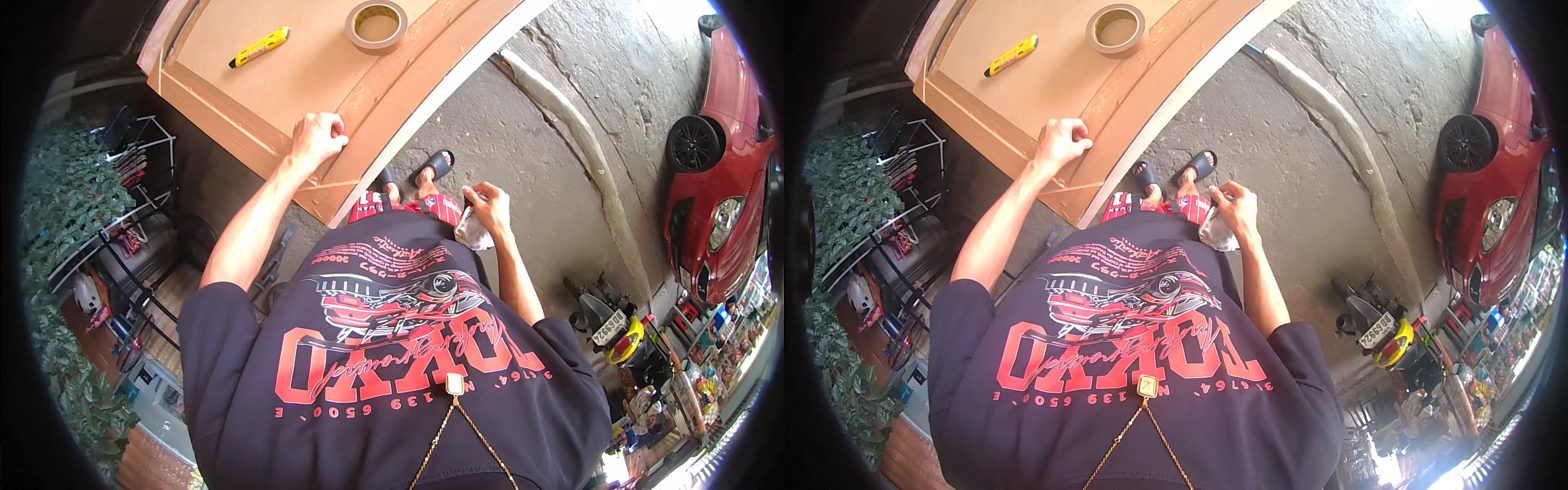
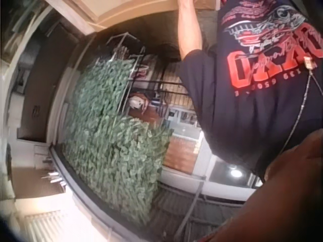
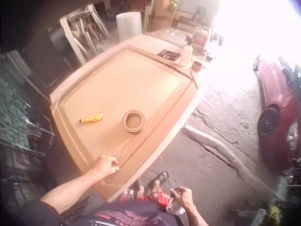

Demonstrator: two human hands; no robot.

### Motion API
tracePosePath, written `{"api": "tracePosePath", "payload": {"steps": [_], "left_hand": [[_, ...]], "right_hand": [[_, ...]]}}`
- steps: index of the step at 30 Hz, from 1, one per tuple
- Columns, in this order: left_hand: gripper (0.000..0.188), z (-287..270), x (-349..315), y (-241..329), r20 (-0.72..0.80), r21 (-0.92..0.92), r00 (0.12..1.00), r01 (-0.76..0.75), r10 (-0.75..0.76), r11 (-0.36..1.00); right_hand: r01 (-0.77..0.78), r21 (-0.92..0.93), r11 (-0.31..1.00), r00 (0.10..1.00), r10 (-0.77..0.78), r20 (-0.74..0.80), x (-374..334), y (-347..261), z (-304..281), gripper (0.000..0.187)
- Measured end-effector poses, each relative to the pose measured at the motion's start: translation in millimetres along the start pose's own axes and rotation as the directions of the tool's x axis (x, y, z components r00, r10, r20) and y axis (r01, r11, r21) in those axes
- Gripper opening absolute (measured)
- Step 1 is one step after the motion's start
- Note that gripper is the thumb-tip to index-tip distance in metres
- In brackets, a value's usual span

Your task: The person assembles a wooden board by applying masking tape along the edges, cutting the tape with a utility knife, and wiping the surface with a cloth. The person repeatedly aligns and secures the tape on the board's perimeter.

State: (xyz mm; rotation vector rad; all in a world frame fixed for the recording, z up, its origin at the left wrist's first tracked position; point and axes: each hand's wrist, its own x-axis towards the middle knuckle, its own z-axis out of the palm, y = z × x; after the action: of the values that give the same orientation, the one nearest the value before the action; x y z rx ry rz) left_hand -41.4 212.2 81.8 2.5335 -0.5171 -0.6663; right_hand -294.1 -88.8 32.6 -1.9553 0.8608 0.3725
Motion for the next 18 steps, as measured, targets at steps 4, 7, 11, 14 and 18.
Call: {"api": "tracePosePath", "payload": {"steps": [4,7,11,14,18], "left_hand": [[0.009,7.3,-12.2,-0.2,-0.129,0.218,0.946,-0.266,0.298,0.939],[0.01,8.8,-8.9,3.3,-0.068,0.271,0.971,-0.205,0.231,0.941],[0.009,10.1,-5.5,7.0,-0.019,0.335,0.979,-0.184,0.202,0.924],[0.008,13.2,-6.8,6.3,-0.039,0.356,0.975,-0.19,0.218,0.915],[0.011,11.6,-18.5,-4.1,-0.087,0.299,0.957,-0.238,0.275,0.924]], "right_hand": [[0.036,-0.027,0.999,0.999,-0.036,0.008,21.3,2.0,-13.8,0.031],[0.011,-0.047,0.999,1.0,-0.011,-0.001,35.1,5.3,-25.0,0.032],[0.019,-0.063,0.998,1.0,-0.018,0.008,49.9,1.5,-30.6,0.033],[0.042,-0.06,0.997,0.999,-0.041,0.019,56.9,-7.7,-28.0,0.033],[0.102,-0.034,0.994,0.995,-0.102,0.014,55.9,-12.3,-26.1,0.031]]}}
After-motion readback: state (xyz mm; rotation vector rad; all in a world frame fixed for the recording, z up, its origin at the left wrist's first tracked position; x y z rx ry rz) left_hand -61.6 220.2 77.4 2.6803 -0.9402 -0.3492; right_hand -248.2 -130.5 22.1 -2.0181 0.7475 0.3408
